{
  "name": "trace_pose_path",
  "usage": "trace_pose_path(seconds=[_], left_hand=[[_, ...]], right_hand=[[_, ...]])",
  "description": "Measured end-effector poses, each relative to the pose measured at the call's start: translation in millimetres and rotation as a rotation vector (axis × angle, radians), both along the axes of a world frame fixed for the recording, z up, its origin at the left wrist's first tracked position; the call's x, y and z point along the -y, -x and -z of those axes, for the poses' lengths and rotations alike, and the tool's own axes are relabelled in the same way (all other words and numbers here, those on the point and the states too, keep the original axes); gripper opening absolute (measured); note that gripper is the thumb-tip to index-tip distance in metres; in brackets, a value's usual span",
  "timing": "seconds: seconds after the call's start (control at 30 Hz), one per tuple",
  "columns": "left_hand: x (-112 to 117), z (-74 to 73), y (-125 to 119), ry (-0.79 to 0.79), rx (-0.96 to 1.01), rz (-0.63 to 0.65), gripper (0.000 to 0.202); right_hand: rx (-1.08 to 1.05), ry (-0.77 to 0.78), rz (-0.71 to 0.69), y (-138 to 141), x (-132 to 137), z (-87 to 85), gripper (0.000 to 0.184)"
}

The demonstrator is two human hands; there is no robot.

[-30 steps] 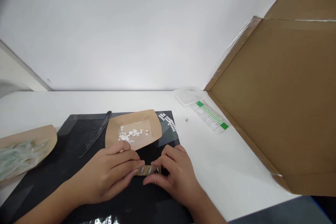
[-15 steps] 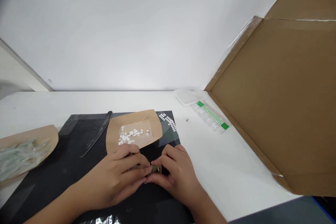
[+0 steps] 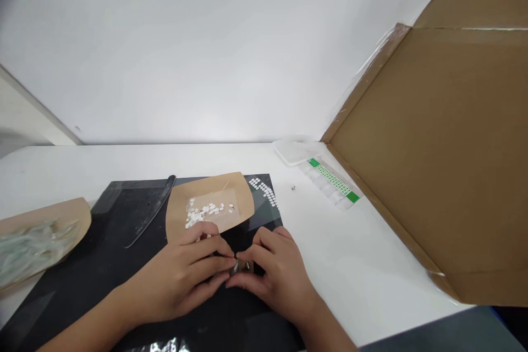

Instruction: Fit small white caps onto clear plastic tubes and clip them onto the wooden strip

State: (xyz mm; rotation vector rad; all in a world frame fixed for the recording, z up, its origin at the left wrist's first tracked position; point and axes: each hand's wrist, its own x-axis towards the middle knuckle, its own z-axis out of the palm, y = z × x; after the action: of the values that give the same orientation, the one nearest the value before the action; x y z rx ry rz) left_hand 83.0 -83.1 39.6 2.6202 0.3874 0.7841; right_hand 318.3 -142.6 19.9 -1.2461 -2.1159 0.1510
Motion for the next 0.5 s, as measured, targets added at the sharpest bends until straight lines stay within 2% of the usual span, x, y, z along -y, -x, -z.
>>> trace_pose_path(seconds=[0.13, 0.4, 0.5], left_hand=[[-1.8, -2.9, 0.7, 0.014, 0.031, -0.023, 0.015], [2.6, -1.6, 0.4, 0.016, 0.005, 0.014, 0.019], [3.6, -1.2, 0.1, -0.014, -0.008, 0.000, 0.024]], right_hand=[[-0.017, 0.026, -0.007, -0.5, 0.1, -0.2, 0.029], [-0.042, 0.043, -0.021, -3.3, 1.2, -1.6, 0.043], [-0.118, 0.101, 0.017, -5.4, 3.3, -2.6, 0.039]])
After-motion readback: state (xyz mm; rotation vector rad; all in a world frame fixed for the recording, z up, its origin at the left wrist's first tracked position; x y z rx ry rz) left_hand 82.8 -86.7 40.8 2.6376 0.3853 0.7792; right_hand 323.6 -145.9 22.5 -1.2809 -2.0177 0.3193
